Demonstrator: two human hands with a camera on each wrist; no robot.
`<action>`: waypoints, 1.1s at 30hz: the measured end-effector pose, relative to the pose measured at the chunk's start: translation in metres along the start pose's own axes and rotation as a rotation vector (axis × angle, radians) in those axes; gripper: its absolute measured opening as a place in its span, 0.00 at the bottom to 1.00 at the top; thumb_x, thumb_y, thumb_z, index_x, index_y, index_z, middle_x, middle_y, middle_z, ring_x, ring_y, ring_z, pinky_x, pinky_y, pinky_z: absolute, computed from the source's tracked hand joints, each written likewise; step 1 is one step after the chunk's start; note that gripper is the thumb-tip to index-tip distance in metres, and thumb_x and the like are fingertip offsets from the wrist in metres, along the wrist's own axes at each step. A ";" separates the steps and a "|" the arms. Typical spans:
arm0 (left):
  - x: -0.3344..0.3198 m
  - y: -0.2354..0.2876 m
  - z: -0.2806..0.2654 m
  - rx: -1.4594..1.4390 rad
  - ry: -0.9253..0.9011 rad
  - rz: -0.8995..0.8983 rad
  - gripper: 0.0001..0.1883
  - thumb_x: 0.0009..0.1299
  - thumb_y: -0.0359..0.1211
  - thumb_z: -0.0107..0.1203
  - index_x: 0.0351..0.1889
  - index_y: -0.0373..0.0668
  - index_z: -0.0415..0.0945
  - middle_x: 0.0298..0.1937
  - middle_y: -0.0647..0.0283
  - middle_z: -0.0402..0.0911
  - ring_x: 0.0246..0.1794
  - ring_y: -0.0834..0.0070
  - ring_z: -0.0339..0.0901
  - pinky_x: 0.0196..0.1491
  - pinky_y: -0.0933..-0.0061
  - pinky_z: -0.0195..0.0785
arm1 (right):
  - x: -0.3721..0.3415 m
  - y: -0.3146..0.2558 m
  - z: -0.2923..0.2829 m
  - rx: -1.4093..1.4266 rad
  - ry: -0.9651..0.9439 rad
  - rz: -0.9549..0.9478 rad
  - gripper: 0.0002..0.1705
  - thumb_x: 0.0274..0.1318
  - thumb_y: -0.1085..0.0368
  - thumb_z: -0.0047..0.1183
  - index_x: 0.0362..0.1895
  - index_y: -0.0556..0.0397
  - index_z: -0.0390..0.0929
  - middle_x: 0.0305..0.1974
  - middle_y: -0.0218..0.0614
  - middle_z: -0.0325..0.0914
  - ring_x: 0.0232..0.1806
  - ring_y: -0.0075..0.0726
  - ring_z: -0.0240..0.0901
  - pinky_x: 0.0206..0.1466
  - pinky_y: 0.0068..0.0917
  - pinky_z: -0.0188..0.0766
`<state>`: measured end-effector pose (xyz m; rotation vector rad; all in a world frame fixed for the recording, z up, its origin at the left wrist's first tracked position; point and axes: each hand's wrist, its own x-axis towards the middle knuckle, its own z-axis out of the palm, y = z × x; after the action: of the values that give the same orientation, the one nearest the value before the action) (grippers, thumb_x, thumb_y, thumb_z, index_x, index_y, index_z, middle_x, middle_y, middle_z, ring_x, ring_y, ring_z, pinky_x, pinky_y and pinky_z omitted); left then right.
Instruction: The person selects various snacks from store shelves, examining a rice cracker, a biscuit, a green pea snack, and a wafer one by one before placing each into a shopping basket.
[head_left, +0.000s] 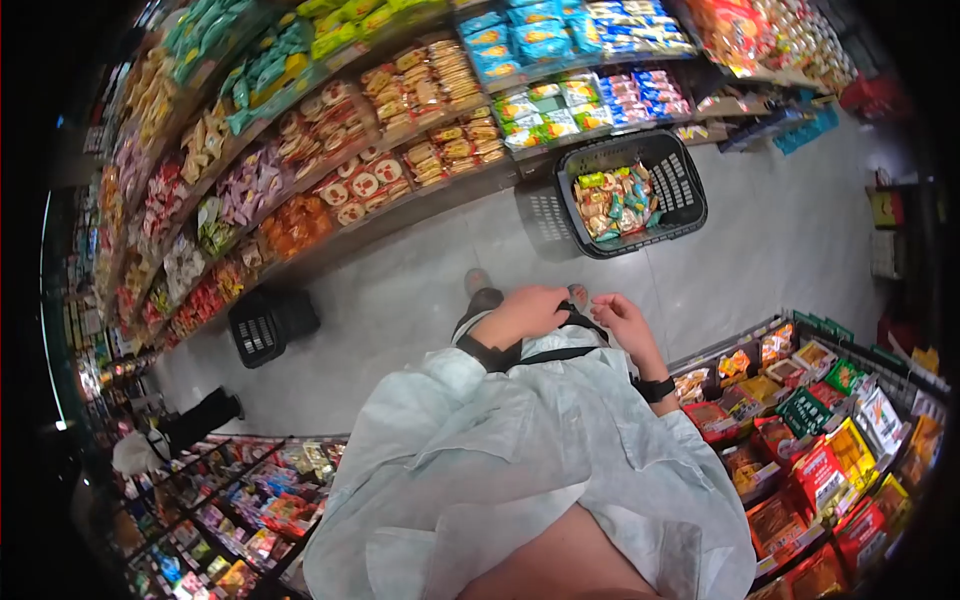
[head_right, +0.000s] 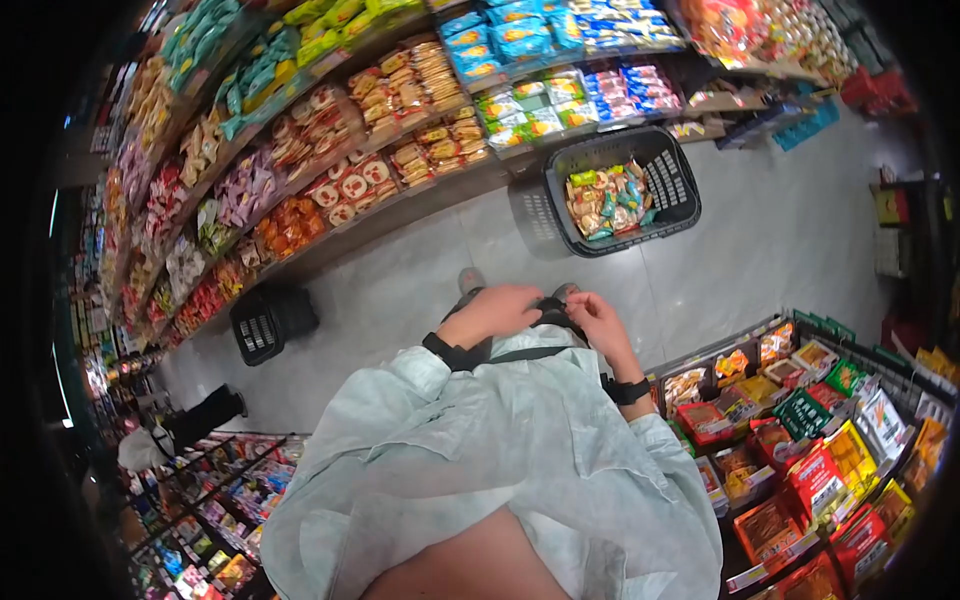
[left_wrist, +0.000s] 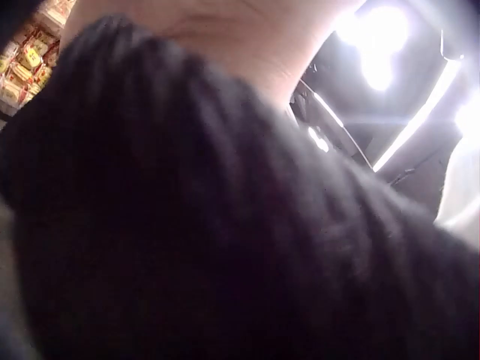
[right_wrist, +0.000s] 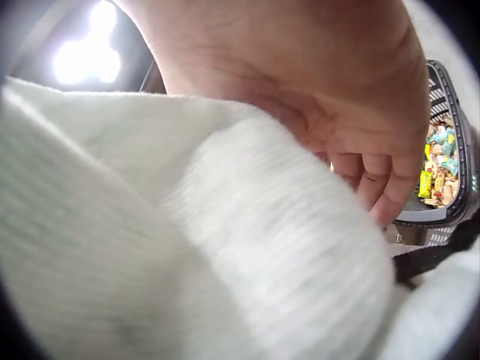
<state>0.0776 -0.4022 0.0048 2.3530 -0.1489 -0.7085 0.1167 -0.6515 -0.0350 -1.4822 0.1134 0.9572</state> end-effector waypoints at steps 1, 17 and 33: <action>-0.003 -0.010 -0.001 0.012 -0.025 -0.018 0.19 0.73 0.44 0.57 0.55 0.43 0.80 0.48 0.48 0.87 0.52 0.46 0.83 0.54 0.46 0.76 | 0.003 -0.003 0.008 -0.038 -0.008 0.008 0.10 0.73 0.67 0.55 0.54 0.55 0.81 0.43 0.27 0.84 0.45 0.20 0.78 0.50 0.21 0.74; -0.184 -0.386 0.046 -0.652 0.655 -0.386 0.15 0.76 0.42 0.56 0.51 0.42 0.81 0.35 0.57 0.85 0.35 0.58 0.83 0.41 0.59 0.77 | 0.105 -0.011 0.194 -0.896 -0.289 -0.018 0.12 0.66 0.68 0.58 0.52 0.55 0.83 0.39 0.34 0.88 0.41 0.27 0.84 0.50 0.30 0.80; -0.353 -0.438 0.274 -1.158 0.664 -0.760 0.11 0.73 0.38 0.59 0.39 0.39 0.79 0.30 0.58 0.86 0.24 0.65 0.82 0.24 0.61 0.75 | 0.269 -0.058 0.238 -0.748 -0.139 0.007 0.09 0.70 0.66 0.56 0.46 0.55 0.84 0.37 0.32 0.86 0.38 0.25 0.81 0.43 0.26 0.78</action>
<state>-0.3995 -0.1202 -0.2850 1.3128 1.1671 -0.1581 0.2101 -0.3089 -0.1165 -2.0806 -0.3815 1.1714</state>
